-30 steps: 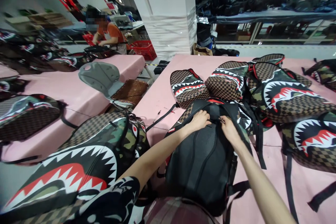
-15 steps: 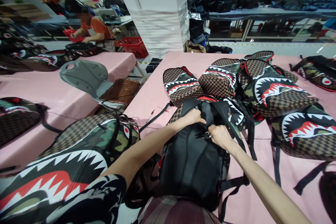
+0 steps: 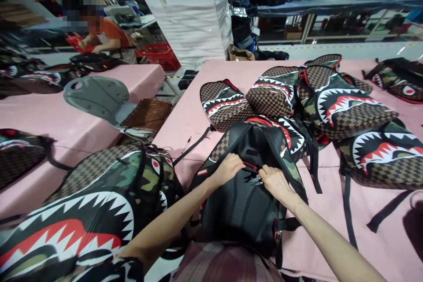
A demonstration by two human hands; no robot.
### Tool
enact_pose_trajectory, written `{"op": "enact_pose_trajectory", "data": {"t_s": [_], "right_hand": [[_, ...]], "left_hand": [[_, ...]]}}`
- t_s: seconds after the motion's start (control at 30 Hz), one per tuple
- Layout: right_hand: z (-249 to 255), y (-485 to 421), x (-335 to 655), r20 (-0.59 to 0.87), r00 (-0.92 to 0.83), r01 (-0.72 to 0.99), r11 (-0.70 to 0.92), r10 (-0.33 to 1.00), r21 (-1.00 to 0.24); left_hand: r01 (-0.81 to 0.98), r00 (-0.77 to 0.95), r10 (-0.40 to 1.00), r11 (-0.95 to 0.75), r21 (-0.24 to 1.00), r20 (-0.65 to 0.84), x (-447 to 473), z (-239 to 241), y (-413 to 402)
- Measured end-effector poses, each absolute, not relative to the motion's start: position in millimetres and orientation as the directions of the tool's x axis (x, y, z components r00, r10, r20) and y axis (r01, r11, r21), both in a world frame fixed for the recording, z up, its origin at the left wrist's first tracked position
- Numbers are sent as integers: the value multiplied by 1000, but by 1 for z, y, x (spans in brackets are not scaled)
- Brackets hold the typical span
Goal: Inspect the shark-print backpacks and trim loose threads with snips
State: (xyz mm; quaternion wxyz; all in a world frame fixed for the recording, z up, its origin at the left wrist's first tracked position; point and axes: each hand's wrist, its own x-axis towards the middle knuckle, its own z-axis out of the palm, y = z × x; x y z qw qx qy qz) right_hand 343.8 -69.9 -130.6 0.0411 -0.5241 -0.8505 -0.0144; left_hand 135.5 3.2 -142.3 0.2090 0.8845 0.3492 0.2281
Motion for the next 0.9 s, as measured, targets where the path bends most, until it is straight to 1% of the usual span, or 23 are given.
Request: {"op": "enact_pose_trajectory", "data": {"t_s": [0.07,0.2,0.37,0.43,0.53,0.6,0.7,0.83,0.9], "right_hand": [[-139,-72,342,89,-463,885,466,882,-9],[-151,-80,339,70,-475,879,476,877,6],[-158,-94,334,-37,-415,908,416,909,51],[-155,-92,332,-85,-375,926,377,923,7],[-143,-77,333,-150,-315,941,289,937,-175],[-133,-61,332,-161,-256,943,210,953,-258],[-123,-39,324,-185,-189,952,134,964,-275],[-127,-23,313,-315,-189,952,95,930,-291],[-131,-20,312,-335,-183,954,85,924,-286]], "left_hand": [[506,660,691,-699,506,295,127,-151,-11],[529,655,694,-703,475,298,125,-158,-21],[510,702,646,-749,423,299,120,-171,-34],[532,686,653,-751,391,321,119,-181,-39],[561,646,672,-740,372,362,120,-196,-42],[566,631,680,-733,377,374,123,-203,-41],[573,611,687,-727,378,393,124,-207,-40],[574,599,687,-727,378,412,123,-205,-41],[572,590,692,-722,390,415,122,-203,-42]]}}
